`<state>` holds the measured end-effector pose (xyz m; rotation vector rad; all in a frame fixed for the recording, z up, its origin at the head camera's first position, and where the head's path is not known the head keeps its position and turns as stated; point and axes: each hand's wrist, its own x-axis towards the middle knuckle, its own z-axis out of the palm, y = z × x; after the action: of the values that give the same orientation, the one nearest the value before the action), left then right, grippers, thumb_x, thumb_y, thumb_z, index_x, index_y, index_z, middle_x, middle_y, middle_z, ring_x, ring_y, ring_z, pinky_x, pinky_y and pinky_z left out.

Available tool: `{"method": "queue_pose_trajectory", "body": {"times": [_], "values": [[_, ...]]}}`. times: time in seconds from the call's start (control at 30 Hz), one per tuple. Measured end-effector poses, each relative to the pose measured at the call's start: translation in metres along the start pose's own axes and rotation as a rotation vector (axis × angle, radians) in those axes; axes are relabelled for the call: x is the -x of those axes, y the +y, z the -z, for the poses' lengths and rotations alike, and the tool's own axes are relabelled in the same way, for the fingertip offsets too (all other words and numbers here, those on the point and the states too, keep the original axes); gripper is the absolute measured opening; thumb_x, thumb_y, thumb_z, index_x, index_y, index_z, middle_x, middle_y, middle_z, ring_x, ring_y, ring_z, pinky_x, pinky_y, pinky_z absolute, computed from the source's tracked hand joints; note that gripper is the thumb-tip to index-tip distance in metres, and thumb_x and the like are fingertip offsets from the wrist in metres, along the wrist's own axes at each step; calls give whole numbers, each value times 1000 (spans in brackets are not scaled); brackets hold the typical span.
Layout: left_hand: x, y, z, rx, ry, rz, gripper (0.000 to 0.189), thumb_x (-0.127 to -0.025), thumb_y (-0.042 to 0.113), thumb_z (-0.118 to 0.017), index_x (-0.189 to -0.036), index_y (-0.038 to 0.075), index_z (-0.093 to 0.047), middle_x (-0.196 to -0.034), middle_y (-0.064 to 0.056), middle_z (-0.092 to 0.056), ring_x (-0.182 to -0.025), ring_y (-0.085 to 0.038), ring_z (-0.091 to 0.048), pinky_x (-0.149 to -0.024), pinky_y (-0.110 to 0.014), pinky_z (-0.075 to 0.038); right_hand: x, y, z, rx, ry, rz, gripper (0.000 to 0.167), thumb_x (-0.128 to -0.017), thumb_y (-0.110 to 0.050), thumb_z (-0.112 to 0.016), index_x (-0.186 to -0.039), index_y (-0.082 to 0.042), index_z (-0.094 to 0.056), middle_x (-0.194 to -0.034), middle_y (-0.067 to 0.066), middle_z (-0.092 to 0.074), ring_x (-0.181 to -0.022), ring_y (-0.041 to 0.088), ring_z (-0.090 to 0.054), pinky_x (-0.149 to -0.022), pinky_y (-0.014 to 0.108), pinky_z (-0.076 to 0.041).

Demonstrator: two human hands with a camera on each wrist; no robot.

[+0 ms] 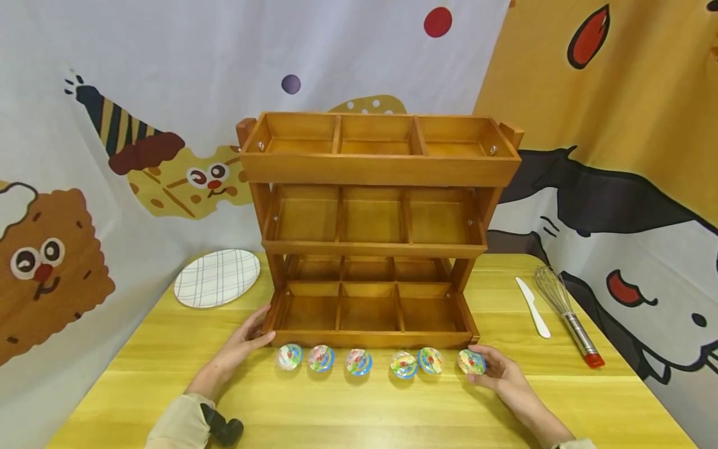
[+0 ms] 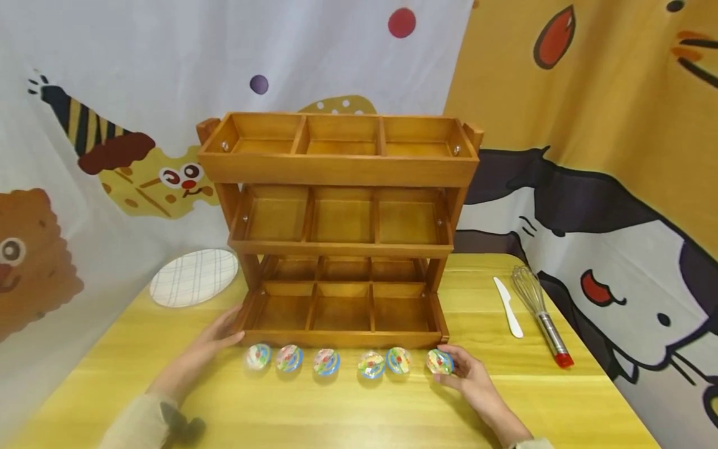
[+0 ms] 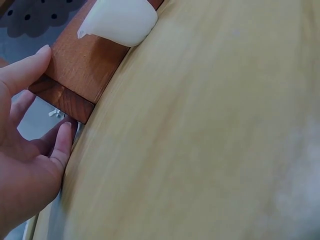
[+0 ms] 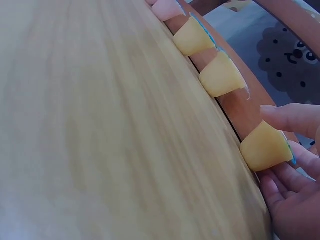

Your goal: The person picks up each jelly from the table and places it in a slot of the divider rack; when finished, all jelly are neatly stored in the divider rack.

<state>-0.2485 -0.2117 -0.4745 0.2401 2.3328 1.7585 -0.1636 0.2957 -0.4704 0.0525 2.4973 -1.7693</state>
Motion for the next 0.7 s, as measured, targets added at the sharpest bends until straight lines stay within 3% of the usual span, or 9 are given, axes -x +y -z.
{"method": "queue_pose_trajectory", "body": {"times": [0.2,0.37,0.6,0.7], "values": [[1,1,0,-9,-2,6,66,-88,27,-54,-142,23,-17,-145,-22,-16,-128,-39,-23,-99,-53,-28,-1,-1,0,-16,3,-4,64,-73,-14,-70,-128,-3,-41,-126,19,-49,-95,0,-54,-81,16,-44],[2,-2,0,10,-13,8,65,-88,28,-53,-142,25,-16,-146,-22,-12,-131,-40,-18,-101,-57,-24,-3,-7,3,45,-20,5,63,-72,-17,-71,-127,-4,-43,-125,18,-51,-98,1,-53,-83,20,-43],[0,-3,1,25,-25,8,66,-89,28,-53,-142,25,-15,-147,-22,-10,-132,-41,-15,-102,-58,-21,-4,-35,-3,73,-13,57,61,-72,-21,-72,-126,-8,-46,-125,16,-51,-115,27,-46,-86,33,-46],[0,-2,1,30,-24,7,66,-88,28,-53,-142,24,-15,-147,-22,-11,-132,-41,-15,-103,-58,-21,-5,-51,-12,26,-36,61,62,-73,-21,-71,-127,-8,-44,-127,16,-50,-113,29,-48,-85,32,-46]]}}
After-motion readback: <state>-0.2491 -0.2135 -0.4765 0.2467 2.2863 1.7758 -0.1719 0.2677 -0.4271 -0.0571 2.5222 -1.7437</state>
